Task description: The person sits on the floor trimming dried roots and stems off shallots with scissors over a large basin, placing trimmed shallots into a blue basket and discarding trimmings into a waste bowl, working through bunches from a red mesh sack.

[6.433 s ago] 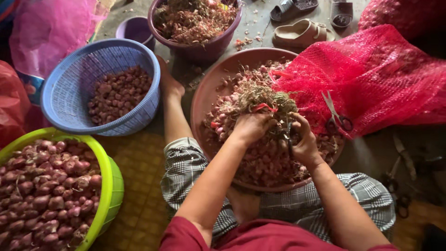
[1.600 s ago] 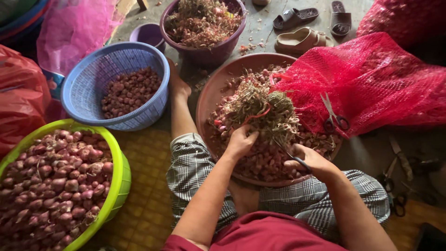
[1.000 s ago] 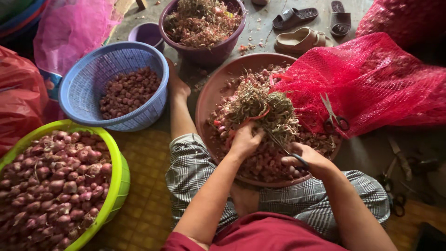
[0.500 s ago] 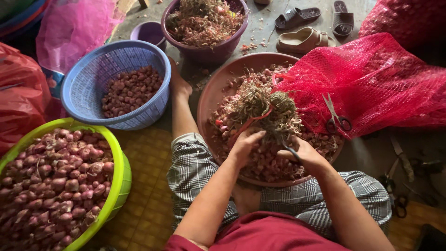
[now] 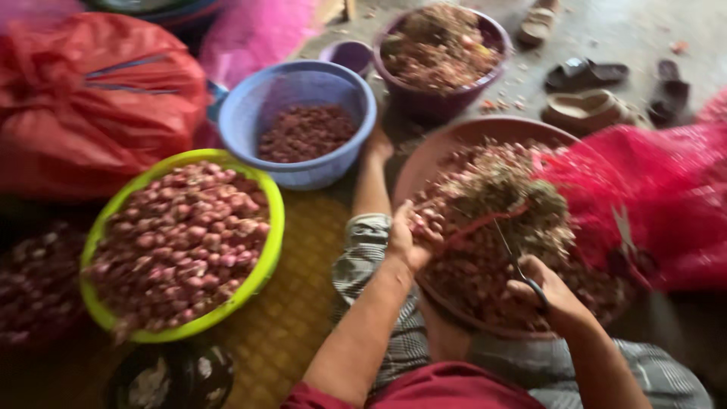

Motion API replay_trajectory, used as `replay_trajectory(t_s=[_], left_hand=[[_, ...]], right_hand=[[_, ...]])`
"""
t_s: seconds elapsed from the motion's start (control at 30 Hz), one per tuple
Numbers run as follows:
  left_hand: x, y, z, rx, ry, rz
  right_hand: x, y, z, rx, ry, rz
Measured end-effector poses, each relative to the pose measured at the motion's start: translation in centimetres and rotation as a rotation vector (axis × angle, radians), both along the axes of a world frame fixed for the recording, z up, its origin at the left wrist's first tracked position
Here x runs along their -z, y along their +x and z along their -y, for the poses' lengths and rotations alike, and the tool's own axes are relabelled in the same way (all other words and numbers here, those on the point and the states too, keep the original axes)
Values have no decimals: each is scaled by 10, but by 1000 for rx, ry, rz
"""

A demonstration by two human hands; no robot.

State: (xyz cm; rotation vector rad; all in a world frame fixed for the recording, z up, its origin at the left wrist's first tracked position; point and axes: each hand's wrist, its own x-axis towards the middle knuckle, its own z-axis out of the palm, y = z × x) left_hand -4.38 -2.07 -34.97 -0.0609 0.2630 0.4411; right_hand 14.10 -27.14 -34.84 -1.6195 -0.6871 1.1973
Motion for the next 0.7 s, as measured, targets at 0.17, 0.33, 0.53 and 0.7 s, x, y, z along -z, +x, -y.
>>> replay_trajectory(t_s=[0.17, 0.33, 0.53, 0.7], left_hand=[[-86, -20, -127, -720, 472, -167], [-114, -18, -183, -1085, 1103, -728], [-1, 55, -27, -555, 1984, -532], [22, 124, 10, -8, 2533, -1024]], right_hand=[[-15, -17, -23, 29, 13, 74], [-7, 7, -41, 290, 14, 67], [11, 34, -38, 313, 41, 294], [14, 37, -50, 346, -10, 214]])
